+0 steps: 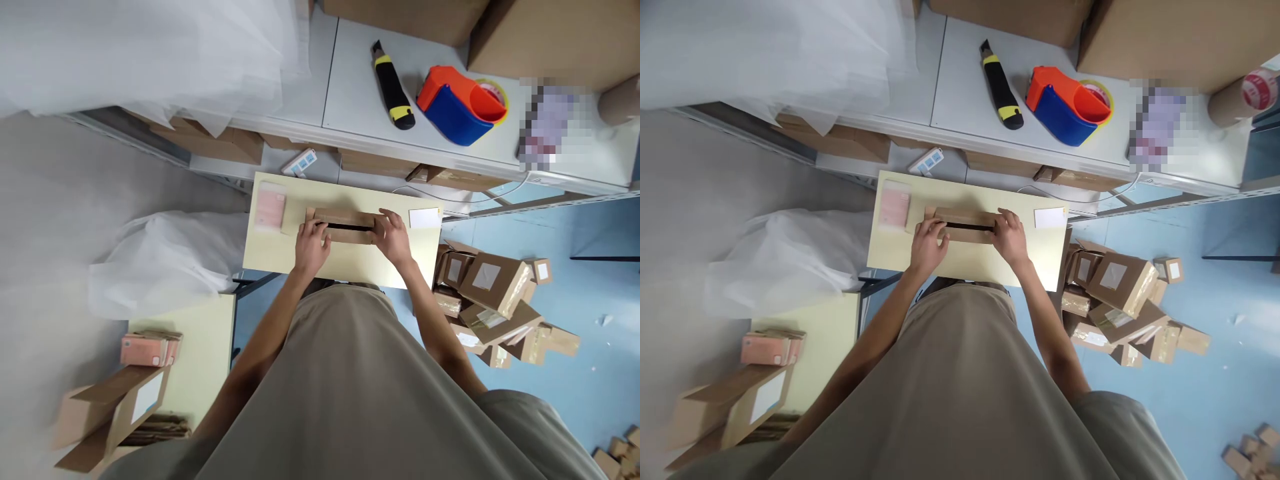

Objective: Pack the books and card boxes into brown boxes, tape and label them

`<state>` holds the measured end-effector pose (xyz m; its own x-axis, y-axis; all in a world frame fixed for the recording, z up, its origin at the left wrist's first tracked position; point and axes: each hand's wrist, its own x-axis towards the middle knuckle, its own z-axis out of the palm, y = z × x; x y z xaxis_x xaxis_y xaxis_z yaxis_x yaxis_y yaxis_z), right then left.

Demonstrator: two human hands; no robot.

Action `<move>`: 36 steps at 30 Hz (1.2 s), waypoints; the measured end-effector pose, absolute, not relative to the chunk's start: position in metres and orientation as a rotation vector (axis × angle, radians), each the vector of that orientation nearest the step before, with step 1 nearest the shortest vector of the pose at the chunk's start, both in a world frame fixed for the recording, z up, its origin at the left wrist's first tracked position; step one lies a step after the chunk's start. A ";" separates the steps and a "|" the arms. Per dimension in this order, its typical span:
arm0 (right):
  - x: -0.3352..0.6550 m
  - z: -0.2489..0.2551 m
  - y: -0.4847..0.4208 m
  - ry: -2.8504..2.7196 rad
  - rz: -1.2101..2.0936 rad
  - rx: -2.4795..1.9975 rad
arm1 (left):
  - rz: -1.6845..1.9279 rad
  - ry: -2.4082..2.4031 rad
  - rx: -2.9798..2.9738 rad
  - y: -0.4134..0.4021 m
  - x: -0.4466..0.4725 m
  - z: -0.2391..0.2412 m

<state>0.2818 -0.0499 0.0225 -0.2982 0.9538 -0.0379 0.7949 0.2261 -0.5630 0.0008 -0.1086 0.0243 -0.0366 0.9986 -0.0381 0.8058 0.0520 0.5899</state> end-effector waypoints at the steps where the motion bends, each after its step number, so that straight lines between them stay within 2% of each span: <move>1: 0.278 0.021 -0.041 -2.272 0.738 -1.628 | 0.552 1.908 1.803 -0.106 0.003 0.021; 12: 0.280 0.014 -0.003 -2.554 0.808 -1.620 | 0.595 1.967 1.692 -0.124 0.005 -0.016; 22: 0.266 -0.002 0.019 -2.170 0.920 -1.970 | 0.761 2.060 1.373 -0.120 -0.006 -0.025; 28: 0.259 -0.010 0.015 -2.083 0.935 -1.973 | 0.682 1.876 1.597 -0.143 -0.012 -0.025; 36: 0.256 -0.005 0.006 -2.216 0.891 -2.062 | 0.508 2.033 1.569 -0.129 -0.004 -0.033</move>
